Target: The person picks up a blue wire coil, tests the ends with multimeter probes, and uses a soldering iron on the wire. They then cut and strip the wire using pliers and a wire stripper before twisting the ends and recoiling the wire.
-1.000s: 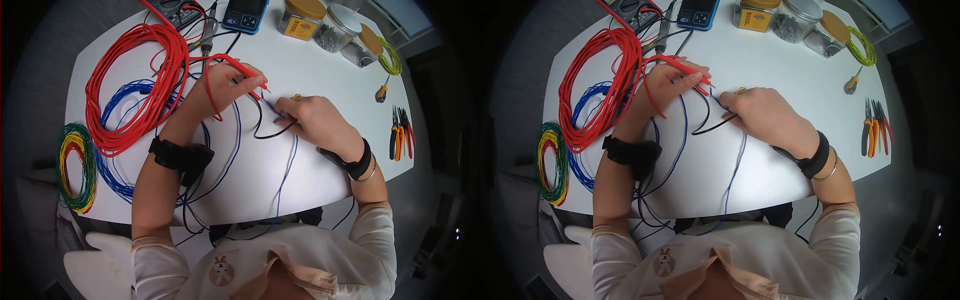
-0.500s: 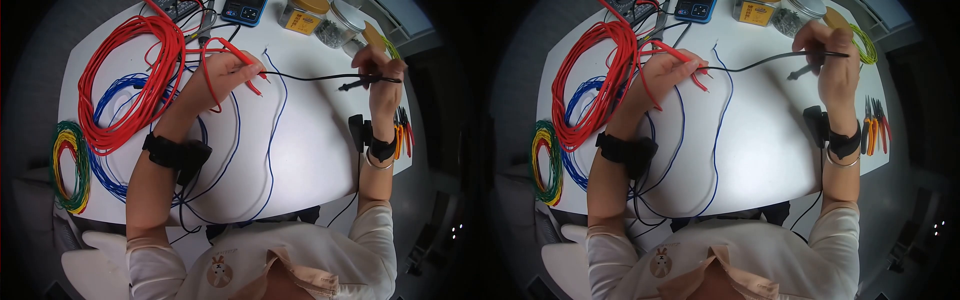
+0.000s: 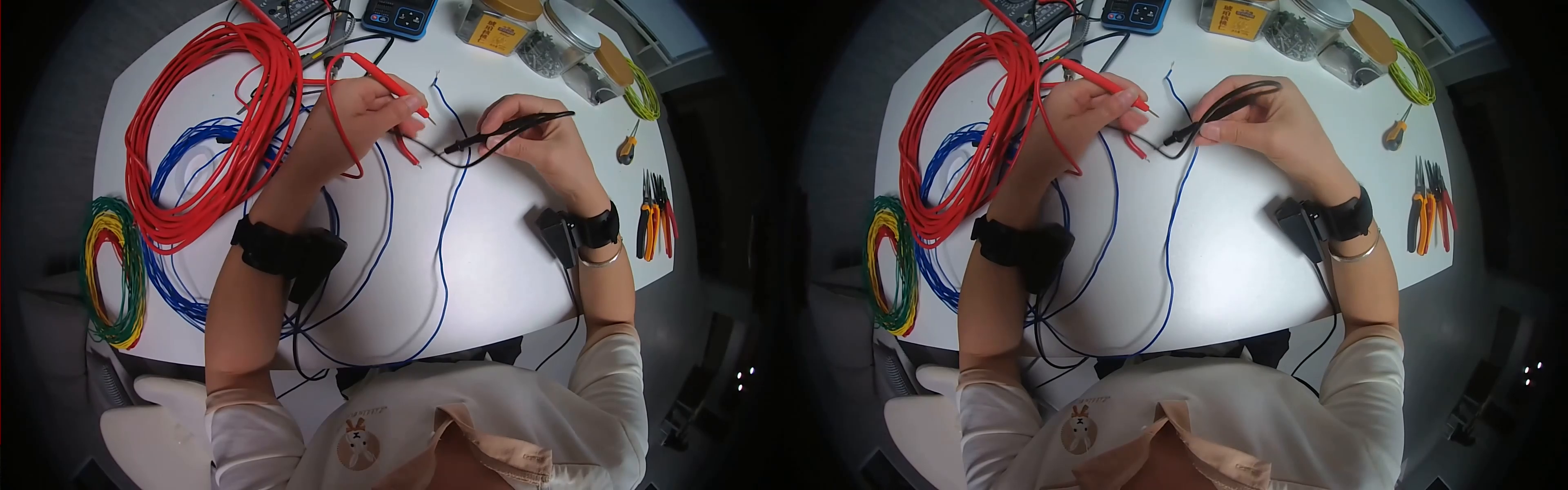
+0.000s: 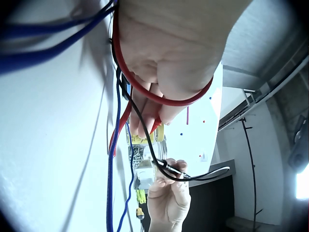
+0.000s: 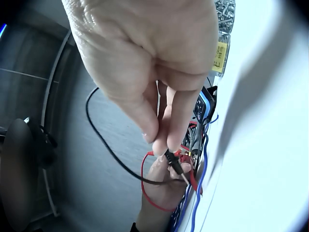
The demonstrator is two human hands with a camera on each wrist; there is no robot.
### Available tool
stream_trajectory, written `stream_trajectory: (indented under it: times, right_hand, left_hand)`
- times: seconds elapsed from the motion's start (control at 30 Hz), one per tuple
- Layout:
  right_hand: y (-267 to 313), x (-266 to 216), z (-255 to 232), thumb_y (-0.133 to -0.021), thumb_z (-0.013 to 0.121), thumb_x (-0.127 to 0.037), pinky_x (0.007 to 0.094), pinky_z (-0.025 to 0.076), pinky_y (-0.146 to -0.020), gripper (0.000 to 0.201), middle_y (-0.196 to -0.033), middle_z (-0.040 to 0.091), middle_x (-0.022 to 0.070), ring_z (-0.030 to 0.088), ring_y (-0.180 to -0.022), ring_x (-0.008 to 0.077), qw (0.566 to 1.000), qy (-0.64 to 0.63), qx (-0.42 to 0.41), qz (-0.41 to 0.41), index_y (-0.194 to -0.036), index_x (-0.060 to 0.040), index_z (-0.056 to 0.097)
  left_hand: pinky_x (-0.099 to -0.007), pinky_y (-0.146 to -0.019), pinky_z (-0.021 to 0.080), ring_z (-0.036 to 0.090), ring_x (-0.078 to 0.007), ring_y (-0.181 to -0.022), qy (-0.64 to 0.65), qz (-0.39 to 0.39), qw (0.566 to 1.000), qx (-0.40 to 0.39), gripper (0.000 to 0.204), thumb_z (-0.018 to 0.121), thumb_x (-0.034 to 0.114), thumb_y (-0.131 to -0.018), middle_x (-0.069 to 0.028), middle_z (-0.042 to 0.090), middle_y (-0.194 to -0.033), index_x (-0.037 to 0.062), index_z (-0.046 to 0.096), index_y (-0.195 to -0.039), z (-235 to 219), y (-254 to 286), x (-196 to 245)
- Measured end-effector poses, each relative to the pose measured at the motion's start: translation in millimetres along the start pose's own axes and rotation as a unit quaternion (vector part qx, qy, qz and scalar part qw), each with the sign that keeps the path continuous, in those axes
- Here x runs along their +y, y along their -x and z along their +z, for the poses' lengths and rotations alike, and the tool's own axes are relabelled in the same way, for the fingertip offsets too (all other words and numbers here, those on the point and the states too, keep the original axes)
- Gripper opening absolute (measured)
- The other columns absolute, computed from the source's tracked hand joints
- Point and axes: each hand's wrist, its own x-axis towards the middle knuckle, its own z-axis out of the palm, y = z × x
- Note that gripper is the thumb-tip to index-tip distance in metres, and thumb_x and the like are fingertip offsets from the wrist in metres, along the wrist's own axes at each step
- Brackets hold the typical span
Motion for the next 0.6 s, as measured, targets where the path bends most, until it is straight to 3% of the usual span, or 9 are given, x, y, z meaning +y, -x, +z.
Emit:
stream_trajectory:
  times: [0.1, 0.2, 0.3, 0.37, 0.4, 0.5, 0.6]
  right_hand:
    - [0.2, 2.7, -1.2, -0.083, 0.063, -0.006, 0.0238, 0.053, -0.072, 0.013, -0.09, 0.064, 0.0112, 0.066, -0.078, 0.0161, 0.998, -0.021, -0.003, 0.052, -0.09, 0.0046, 0.061]
    - [-2.5, 1.5, 4.8, -0.082, 0.063, -0.003, 0.024, 0.053, -0.074, 0.011, -0.092, 0.064, 0.011, 0.065, -0.079, 0.015, 0.994, -0.082, 0.002, 0.069, -0.091, 0.0033, 0.059]
    - [-3.3, 5.3, 11.5, -0.083, 0.063, -0.003, 0.0238, 0.052, -0.075, 0.013, -0.09, 0.063, 0.0093, 0.065, -0.08, 0.0148, 0.994, -0.088, -0.022, 0.058, -0.093, 0.0032, 0.059]
    - [-4.3, 13.3, 15.6, -0.084, 0.061, -0.005, 0.024, 0.052, -0.076, 0.013, -0.089, 0.062, 0.0084, 0.065, -0.08, 0.0149, 0.997, -0.05, -0.049, 0.041, -0.094, 0.0032, 0.059]
    - [-4.2, 16.9, 16.0, -0.086, 0.06, -0.01, 0.0197, 0.049, -0.076, 0.016, -0.084, 0.067, 0.0084, 0.066, -0.079, 0.0119, 0.997, -0.021, -0.06, 0.035, -0.097, 0.0018, 0.06]
    - [-6.3, 24.6, 15.2, -0.087, 0.06, -0.012, 0.0194, 0.048, -0.076, 0.017, -0.082, 0.067, 0.0091, 0.066, -0.08, 0.0114, 0.998, -0.011, -0.048, 0.035, -0.098, 0.0017, 0.061]
    - [-6.9, 24.6, 13.2, -0.087, 0.058, -0.007, 0.0254, 0.052, -0.077, 0.013, -0.088, 0.061, 0.0075, 0.064, -0.081, 0.016, 0.998, -0.017, -0.036, 0.055, -0.094, 0.0035, 0.059]
  left_hand:
    - [-0.0212, -0.057, 0.05, 0.065, -0.0135, -0.063, 0.062, 0.012, 0.998, 0.018, 0.027, 0.058, 0.022, -0.088, -0.0085, 0.064, -0.066, -0.0042, 0.063, -0.092, 0.9, -2.7, -5.8]
    - [-0.0211, -0.046, 0.046, 0.06, -0.01, -0.051, -0.112, -0.068, 0.991, 0.001, 0.027, 0.06, 0.023, -0.086, -0.0055, 0.06, -0.056, -0.0037, 0.064, -0.086, 1.0, 3.5, 7.2]
    - [-0.0209, -0.038, 0.041, 0.055, -0.008, -0.043, -0.058, -0.017, 0.998, 0.014, 0.027, 0.063, 0.023, -0.083, -0.0039, 0.057, -0.052, -0.0037, 0.064, -0.08, 1.6, -0.9, -6.0]
    - [-0.0211, -0.04, 0.04, 0.055, -0.0088, -0.044, -0.06, 0.006, 0.998, 0.019, 0.025, 0.064, 0.022, -0.082, -0.0043, 0.057, -0.052, -0.003, 0.065, -0.079, 3.3, -1.8, -14.6]
    - [-0.0212, -0.04, 0.04, 0.055, -0.0091, -0.044, -0.062, 0.017, 0.998, 0.021, 0.024, 0.065, 0.021, -0.082, -0.0045, 0.057, -0.052, -0.0027, 0.065, -0.078, 3.4, -1.6, -15.8]
    - [-0.0223, -0.045, 0.041, 0.056, -0.0113, -0.049, -0.243, 0.221, 0.943, 0.056, 0.018, 0.067, 0.018, -0.08, -0.0067, 0.059, -0.057, -0.0003, 0.067, -0.079, 2.2, 0.1, -14.8]
    - [-0.0224, -0.053, 0.044, 0.059, -0.0128, -0.061, -0.355, 0.284, 0.887, 0.083, 0.019, 0.068, 0.018, -0.079, -0.0082, 0.064, -0.077, 0.0036, 0.069, -0.091, -0.9, 1.0, -7.4]
